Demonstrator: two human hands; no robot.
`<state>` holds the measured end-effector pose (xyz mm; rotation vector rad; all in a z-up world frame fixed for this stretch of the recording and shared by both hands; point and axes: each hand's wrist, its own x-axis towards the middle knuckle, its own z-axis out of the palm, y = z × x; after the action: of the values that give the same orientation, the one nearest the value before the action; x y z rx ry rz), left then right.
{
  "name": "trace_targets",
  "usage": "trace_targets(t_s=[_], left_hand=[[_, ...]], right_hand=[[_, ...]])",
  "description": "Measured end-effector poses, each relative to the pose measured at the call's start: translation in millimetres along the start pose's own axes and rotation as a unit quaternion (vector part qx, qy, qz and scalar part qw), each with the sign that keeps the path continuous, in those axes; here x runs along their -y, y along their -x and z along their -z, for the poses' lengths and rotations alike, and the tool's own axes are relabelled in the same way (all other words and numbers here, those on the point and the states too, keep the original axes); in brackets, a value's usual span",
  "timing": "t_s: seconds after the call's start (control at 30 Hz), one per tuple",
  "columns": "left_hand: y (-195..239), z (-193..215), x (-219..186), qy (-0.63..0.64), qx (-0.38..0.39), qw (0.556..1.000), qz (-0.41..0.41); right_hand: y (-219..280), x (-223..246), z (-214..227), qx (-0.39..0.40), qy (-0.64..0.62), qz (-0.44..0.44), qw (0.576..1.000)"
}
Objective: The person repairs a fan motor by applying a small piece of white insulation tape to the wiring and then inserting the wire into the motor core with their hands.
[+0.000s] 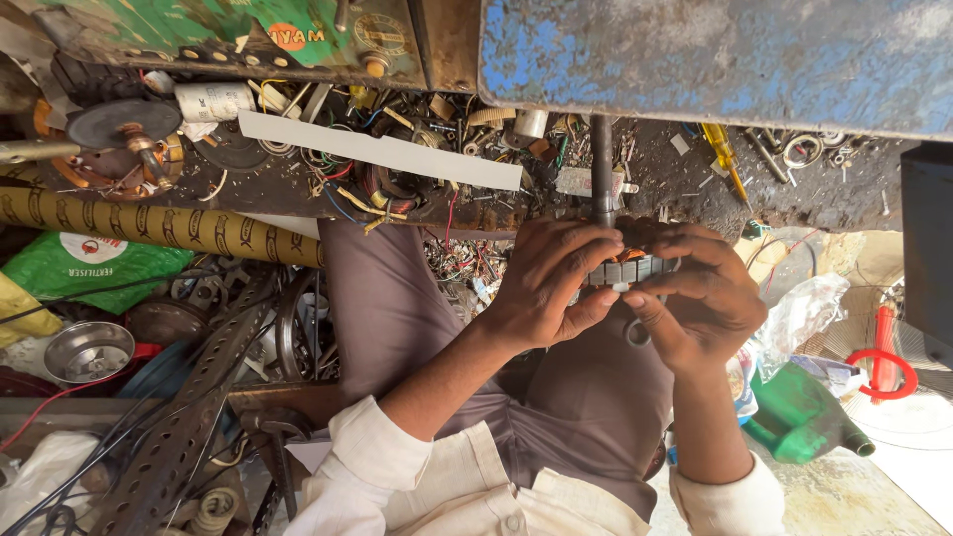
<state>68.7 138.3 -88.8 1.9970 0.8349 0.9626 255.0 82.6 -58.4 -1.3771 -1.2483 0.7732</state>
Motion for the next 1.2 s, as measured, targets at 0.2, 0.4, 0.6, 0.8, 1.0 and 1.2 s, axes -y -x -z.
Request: trace_targets(t_s=[0.2, 0.4, 0.6, 0.8, 1.0, 1.2], left_hand=[[-8.1, 5.6, -2.7, 0.007, -0.008, 1.0, -0.006], [-10.7, 10.4, -4.6, 0.044, -0.003, 0.999, 0.005], [-6.0, 4.3, 0.3, 0.034, -0.008, 0.999, -0.01], [2.3, -6.0, 8.0, 0.002, -0.01, 1.0, -0.023], [6.3, -10.1, 13.3, -0.023, -0.016, 0.999, -0.036], [5.8, -15.8, 16.7, -0.031, -0.041, 0.998, -0.045]], right_hand=[[-5.7, 7.9, -11.0, 0.0, 0.054, 0.076, 0.996], [-5.8, 12.3, -10.6, 0.009, 0.11, 0.078, 0.991], [-7.6, 10.5, -1.0, 0.01, 0.062, 0.035, 0.997], [1.2, -0.2, -11.3, -0.043, 0.016, 0.051, 0.998], [6.0, -9.0, -15.8, -0.054, 0.008, 0.046, 0.997], [8.2, -9.9, -19.4, -0.064, 0.004, 0.047, 0.997]])
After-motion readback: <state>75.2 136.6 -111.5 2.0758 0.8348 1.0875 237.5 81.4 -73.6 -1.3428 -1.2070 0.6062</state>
